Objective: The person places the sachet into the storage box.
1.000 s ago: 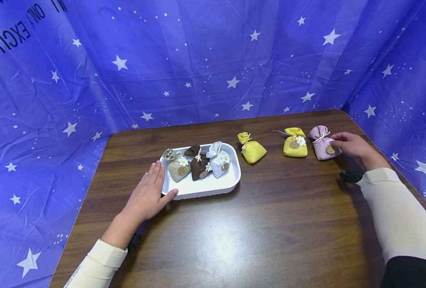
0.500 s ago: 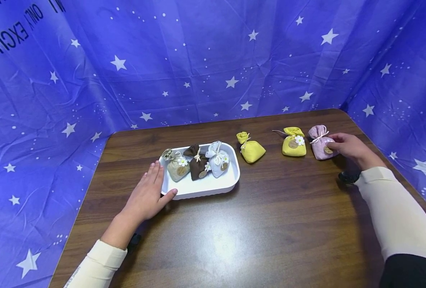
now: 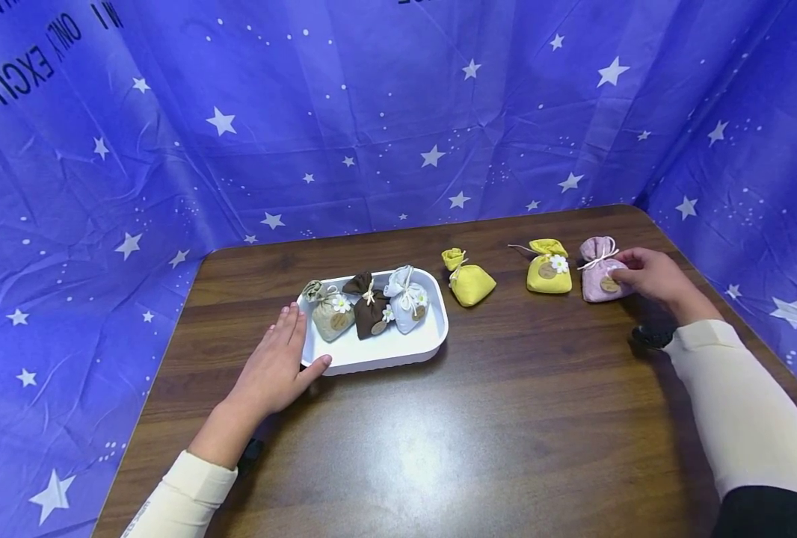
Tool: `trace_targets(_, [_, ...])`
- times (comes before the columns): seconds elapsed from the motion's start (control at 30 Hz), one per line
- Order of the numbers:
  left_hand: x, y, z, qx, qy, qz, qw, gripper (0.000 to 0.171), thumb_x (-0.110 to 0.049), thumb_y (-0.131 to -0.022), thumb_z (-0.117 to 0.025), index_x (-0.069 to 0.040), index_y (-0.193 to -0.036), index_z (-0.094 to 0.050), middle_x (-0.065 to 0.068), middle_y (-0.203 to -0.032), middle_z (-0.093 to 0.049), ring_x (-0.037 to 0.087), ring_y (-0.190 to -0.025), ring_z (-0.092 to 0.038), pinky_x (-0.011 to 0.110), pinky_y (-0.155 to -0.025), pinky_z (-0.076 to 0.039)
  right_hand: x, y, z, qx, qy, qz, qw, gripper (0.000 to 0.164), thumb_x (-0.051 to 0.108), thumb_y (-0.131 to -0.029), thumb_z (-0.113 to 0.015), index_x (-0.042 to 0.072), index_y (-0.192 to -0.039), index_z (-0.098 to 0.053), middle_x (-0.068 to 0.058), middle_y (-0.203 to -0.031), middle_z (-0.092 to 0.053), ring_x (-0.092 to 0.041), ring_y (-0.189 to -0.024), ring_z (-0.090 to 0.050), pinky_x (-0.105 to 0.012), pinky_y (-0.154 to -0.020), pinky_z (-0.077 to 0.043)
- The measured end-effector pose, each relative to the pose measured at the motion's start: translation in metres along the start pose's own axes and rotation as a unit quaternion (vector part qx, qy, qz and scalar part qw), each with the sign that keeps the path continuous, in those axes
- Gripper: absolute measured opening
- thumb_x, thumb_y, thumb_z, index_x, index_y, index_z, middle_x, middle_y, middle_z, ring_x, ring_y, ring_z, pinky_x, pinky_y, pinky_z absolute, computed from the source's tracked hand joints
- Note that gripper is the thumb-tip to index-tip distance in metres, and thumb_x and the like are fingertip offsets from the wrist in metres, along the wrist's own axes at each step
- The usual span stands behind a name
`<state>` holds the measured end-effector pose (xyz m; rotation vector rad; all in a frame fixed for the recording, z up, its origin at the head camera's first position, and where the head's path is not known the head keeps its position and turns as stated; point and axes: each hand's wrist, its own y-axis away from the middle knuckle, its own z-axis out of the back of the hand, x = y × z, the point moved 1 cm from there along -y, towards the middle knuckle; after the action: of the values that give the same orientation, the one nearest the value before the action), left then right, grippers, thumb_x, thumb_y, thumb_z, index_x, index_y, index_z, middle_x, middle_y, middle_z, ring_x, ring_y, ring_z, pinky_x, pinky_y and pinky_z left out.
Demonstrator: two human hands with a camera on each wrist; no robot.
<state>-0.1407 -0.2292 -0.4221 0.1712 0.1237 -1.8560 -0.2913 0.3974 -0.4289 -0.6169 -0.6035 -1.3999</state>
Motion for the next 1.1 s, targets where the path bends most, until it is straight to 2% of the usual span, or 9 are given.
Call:
trace_targets(0.37, [0.000, 0.001, 0.001, -0.007, -0.003, -0.004, 1.0000, 0.093, -0.061, -0.099, -0.042, 0.012, -0.152, -0.019, 0.029, -0.161, -0.007, 0.043, -0.149, -0.009, 0.057, -0.117, -0.017, 0.021, 0.003, -0.001, -0.019, 0.005, 0.028, 0.999, 0.034, 0.010, -0.093, -0.069, -0.013, -0.116, -0.058, 0.000, -0.085, -0.062, 0.000, -0.069, -0.053, -0.017, -0.057, -0.046])
trace_targets(0.47, [0.000, 0.001, 0.000, -0.007, -0.004, -0.004, 1.0000, 0.093, -0.061, -0.099, -0.042, 0.013, -0.152, -0.019, 0.029, -0.161, -0.008, 0.042, -0.149, -0.009, 0.057, -0.117, -0.017, 0.032, 0.003, -0.001, -0.019, 0.013, 0.037, 0.999, 0.033, 0.010, -0.092, -0.070, -0.011, -0.115, -0.059, -0.001, -0.085, -0.062, 0.000, -0.070, -0.052, -0.017, -0.057, -0.046])
trace_targets(0.6, [0.000, 0.001, 0.000, -0.006, 0.001, -0.004, 1.0000, 0.093, -0.061, -0.100, -0.042, 0.013, -0.152, -0.018, 0.029, -0.161, -0.008, 0.043, -0.149, -0.008, 0.056, -0.117, -0.017, 0.049, 0.002, 0.000, -0.017, 0.026, 0.071, 0.997, 0.028, 0.008, -0.091, -0.070, -0.009, -0.111, -0.061, -0.006, -0.086, -0.062, -0.002, -0.071, -0.052, -0.017, -0.058, -0.044])
trace_targets(0.7, [0.000, 0.001, -0.001, -0.005, 0.005, -0.002, 1.0000, 0.093, -0.061, -0.100, -0.042, 0.013, -0.152, -0.017, 0.029, -0.161, -0.007, 0.042, -0.149, -0.008, 0.056, -0.117, -0.016, 0.063, 0.001, -0.001, -0.016, 0.023, 0.091, 0.995, 0.026, 0.007, -0.091, -0.070, -0.009, -0.110, -0.062, -0.006, -0.086, -0.062, -0.002, -0.071, -0.052, -0.016, -0.059, -0.043])
trace_targets(0.9, [0.000, 0.001, 0.001, -0.001, 0.002, 0.000, 1.0000, 0.094, -0.062, -0.099, -0.040, 0.012, -0.152, -0.017, 0.028, -0.161, -0.007, 0.042, -0.149, -0.007, 0.056, -0.118, -0.016, 0.088, 0.001, -0.006, -0.012, 0.004, 0.099, 0.995, 0.028, 0.008, -0.091, -0.071, -0.008, -0.112, -0.063, 0.000, -0.087, -0.064, 0.001, -0.075, -0.054, -0.013, -0.062, -0.044])
trace_targets(1.1, [-0.001, 0.001, 0.001, 0.003, 0.002, 0.001, 1.0000, 0.093, -0.061, -0.100, -0.041, 0.012, -0.152, -0.018, 0.028, -0.161, -0.007, 0.042, -0.149, -0.007, 0.056, -0.118, -0.015, 0.109, 0.002, -0.015, -0.010, 0.001, 0.113, 0.994, 0.024, 0.007, -0.090, -0.071, -0.006, -0.109, -0.064, -0.007, -0.089, -0.066, -0.001, -0.075, -0.056, -0.014, -0.063, -0.045])
